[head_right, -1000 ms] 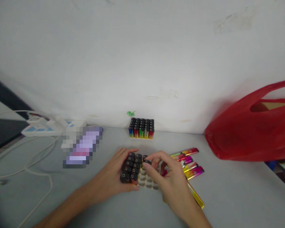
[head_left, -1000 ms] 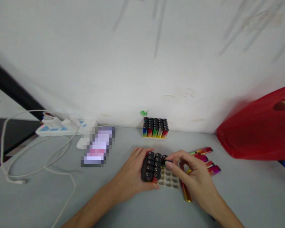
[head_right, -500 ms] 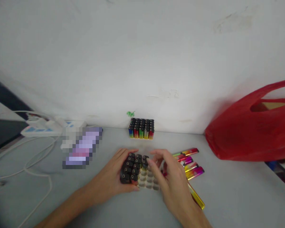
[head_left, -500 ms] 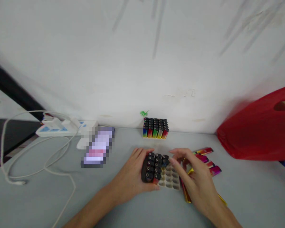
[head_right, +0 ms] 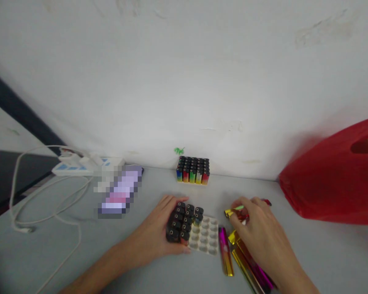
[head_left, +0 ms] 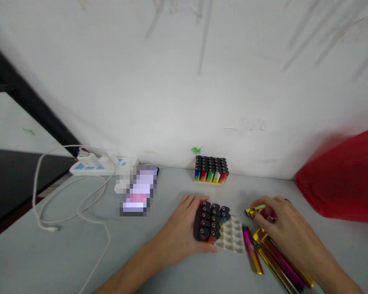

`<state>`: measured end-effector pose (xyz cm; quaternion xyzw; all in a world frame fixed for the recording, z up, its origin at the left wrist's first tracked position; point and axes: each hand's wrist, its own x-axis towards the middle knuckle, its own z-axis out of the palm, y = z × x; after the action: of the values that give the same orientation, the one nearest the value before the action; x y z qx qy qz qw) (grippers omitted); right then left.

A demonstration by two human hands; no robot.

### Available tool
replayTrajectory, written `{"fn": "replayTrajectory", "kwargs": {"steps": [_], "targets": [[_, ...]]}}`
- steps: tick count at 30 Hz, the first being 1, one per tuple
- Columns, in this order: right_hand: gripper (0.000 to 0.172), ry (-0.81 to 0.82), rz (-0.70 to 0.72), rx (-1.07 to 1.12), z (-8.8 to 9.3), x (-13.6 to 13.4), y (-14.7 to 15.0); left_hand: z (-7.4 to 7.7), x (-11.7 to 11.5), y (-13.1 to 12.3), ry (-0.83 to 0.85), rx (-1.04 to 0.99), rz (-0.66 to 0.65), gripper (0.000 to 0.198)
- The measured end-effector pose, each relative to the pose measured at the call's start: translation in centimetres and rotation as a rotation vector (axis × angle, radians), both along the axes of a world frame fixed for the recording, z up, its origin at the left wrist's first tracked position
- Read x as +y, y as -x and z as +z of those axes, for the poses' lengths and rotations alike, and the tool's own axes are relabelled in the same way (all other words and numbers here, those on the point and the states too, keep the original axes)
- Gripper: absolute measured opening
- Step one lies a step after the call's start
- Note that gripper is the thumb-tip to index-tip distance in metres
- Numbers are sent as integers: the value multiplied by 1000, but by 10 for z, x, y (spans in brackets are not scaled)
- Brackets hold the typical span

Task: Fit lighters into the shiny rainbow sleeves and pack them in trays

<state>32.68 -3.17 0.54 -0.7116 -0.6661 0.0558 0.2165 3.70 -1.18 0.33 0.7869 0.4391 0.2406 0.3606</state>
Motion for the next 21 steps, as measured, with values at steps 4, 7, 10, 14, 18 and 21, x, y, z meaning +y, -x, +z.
{"fn": "replayTrajectory", "kwargs": {"steps": [4, 7, 10, 14, 18, 21], "targets": [[19, 54, 138, 27, -6, 0, -6, -1, 0, 1, -6, -12, -3, 96], [28, 74, 172, 19, -7, -2, -6, -2, 0, 1, -5, -26, 15, 97], [32, 77, 189, 29, -7, -1, -6, -3, 0, 2, -4, -25, 15, 99], [13, 35, 197, 89, -5, 5, -2, -3, -1, 2, -9, -29, 6, 99], [12, -27, 201, 148, 1, 8, 3, -4, -1, 2, -13, -29, 5, 98], [23, -112, 152, 169, 6, 7, 5, -3, -1, 3, -8, -23, 9, 99]]}}
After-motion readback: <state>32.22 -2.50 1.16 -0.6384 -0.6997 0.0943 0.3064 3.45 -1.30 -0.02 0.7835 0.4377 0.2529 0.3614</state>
